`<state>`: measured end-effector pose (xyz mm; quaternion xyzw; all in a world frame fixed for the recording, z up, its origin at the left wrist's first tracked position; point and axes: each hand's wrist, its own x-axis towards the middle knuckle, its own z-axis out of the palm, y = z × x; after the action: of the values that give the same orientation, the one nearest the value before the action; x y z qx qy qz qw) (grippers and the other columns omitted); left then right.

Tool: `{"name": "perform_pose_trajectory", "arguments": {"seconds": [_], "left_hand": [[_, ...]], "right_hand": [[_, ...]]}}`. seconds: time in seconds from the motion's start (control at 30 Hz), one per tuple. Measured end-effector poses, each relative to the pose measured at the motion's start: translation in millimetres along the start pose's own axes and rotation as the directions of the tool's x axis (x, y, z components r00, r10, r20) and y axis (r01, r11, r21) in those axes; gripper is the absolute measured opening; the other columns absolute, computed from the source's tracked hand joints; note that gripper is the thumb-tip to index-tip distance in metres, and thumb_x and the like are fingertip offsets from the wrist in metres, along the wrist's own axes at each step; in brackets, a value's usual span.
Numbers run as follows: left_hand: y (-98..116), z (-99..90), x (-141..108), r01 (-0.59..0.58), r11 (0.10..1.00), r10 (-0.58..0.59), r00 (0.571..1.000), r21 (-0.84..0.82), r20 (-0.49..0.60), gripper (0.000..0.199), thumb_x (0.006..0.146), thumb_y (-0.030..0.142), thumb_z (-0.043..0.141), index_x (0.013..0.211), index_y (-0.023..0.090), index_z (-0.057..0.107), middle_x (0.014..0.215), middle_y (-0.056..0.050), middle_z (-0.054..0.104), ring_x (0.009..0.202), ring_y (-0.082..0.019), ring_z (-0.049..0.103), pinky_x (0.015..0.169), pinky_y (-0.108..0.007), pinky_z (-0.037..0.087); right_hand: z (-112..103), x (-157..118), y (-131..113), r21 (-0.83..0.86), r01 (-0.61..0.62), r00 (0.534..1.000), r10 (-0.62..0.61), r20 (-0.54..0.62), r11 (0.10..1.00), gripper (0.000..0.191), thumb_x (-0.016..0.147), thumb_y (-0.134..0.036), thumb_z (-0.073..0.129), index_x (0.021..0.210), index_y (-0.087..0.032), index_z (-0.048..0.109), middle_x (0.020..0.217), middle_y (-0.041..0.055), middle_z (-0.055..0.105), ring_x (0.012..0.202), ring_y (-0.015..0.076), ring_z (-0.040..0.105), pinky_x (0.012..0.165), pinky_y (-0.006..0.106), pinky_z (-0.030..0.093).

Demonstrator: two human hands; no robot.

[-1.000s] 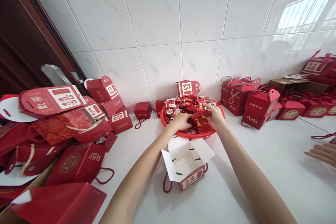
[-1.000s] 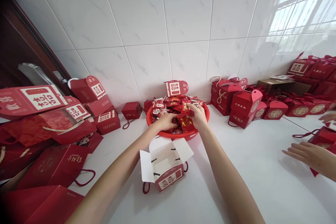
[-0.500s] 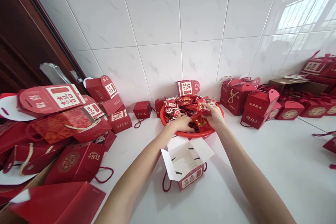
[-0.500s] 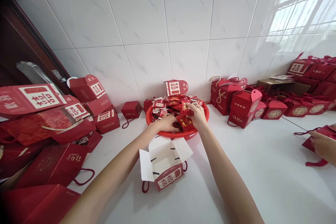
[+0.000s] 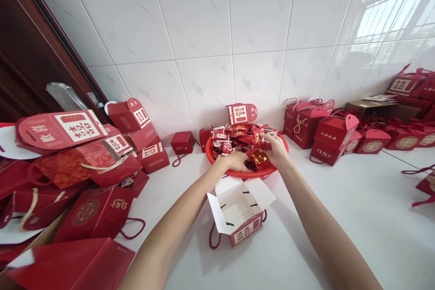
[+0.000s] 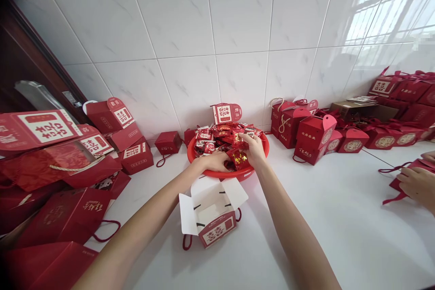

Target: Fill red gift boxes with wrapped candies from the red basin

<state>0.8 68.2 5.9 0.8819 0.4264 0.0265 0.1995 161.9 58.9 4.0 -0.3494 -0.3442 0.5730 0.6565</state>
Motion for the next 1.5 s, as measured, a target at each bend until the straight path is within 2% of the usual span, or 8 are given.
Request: {"name": "perform_pose_trajectory", "arguments": {"seconds": [0.13,0.23,0.57,0.77,1.0,1.23,1.33,1.5], "left_hand": [[-1.2,2.1,2.9,-0.023,0.999,0.024,0.999,-0.049,0.022,0.009,0.062,0.026,0.069,0.066,0.023,0.062,0.069,-0.003,0.067,0.066,-0.024,0.06,0.061,-0.032,0.042],[-1.5,2.6,3.1,-0.038,0.994,0.039,0.999,-0.104,0.008,0.01,0.062,0.024,0.069,0.071,0.022,0.064,0.07,-0.003,0.066,0.066,-0.024,0.06,0.058,-0.032,0.041],[-2.2,0.5,3.0,-0.02,0.999,0.024,0.994,-0.032,0.104,0.017,0.076,0.033,0.068,0.083,0.018,0.07,0.081,-0.004,0.072,0.071,-0.021,0.063,0.064,-0.028,0.044],[-7.4,3.6,7.4,-0.071,0.991,0.08,0.994,-0.111,0.081,0.017,0.069,0.023,0.07,0.085,0.017,0.07,0.079,-0.003,0.071,0.069,-0.02,0.061,0.06,-0.027,0.042],[-8.5,4.7,5.3,-0.114,0.972,0.12,0.993,-0.204,0.02,0.022,0.068,0.022,0.068,0.089,0.017,0.072,0.084,-0.004,0.073,0.075,-0.022,0.064,0.065,-0.028,0.046],[-4.0,1.4,3.2,-0.084,0.99,0.091,0.994,-0.111,0.056,0.022,0.068,0.022,0.069,0.089,0.018,0.075,0.089,-0.004,0.075,0.077,-0.022,0.065,0.069,-0.028,0.046],[-3.7,1.2,2.9,-0.075,0.989,0.089,0.991,-0.131,0.104,0.016,0.069,0.02,0.067,0.084,0.018,0.074,0.085,-0.003,0.074,0.073,-0.021,0.063,0.065,-0.027,0.045],[-2.0,0.7,0.8,-0.115,0.975,0.123,0.992,-0.189,0.028,0.01,0.066,0.017,0.067,0.075,0.017,0.071,0.074,0.0,0.069,0.067,-0.018,0.059,0.061,-0.026,0.042]], "right_hand": [[1.1,-1.0,-1.0,0.01,-0.005,1.0,0.005,-0.003,1.0,0.033,0.047,-0.032,0.087,0.064,-0.021,0.061,0.066,-0.0026,0.064,0.059,0.0141,0.057,0.045,0.025,0.042],[1.7,-1.4,-1.6,0.016,-0.005,1.0,0.005,-0.009,1.0,0.034,0.045,-0.032,0.088,0.063,-0.021,0.062,0.065,-0.0023,0.064,0.058,0.0137,0.055,0.044,0.024,0.041],[2.5,-2.4,-1.7,0.006,-0.007,1.0,0.007,-0.011,1.0,0.036,0.043,-0.034,0.089,0.063,-0.02,0.062,0.066,-0.0029,0.063,0.059,0.0134,0.056,0.044,0.023,0.042],[2.3,-3.7,-3.0,-0.007,0.006,1.0,-0.006,-0.003,1.0,0.035,0.044,-0.034,0.09,0.062,-0.02,0.063,0.066,-0.0029,0.061,0.06,0.0124,0.053,0.045,0.023,0.043],[2.5,-3.5,-2.7,-0.005,0.014,1.0,-0.014,-0.007,1.0,0.036,0.044,-0.034,0.09,0.062,-0.02,0.062,0.065,-0.0032,0.06,0.059,0.0123,0.054,0.044,0.023,0.042],[1.5,-1.8,-0.6,0.004,0.015,1.0,-0.015,-0.006,1.0,0.034,0.046,-0.033,0.088,0.064,-0.02,0.061,0.064,-0.0036,0.061,0.057,0.0128,0.056,0.044,0.023,0.041],[1.9,-2.8,-1.3,0.003,0.011,1.0,-0.01,-0.007,1.0,0.033,0.046,-0.033,0.088,0.062,-0.02,0.061,0.063,-0.0038,0.06,0.057,0.0124,0.055,0.044,0.023,0.042],[3.7,-4.3,-3.0,0.013,0.022,0.999,-0.022,-0.036,1.0,0.033,0.045,-0.031,0.087,0.064,-0.019,0.063,0.064,-0.0037,0.062,0.058,0.0124,0.055,0.044,0.023,0.042]]}}
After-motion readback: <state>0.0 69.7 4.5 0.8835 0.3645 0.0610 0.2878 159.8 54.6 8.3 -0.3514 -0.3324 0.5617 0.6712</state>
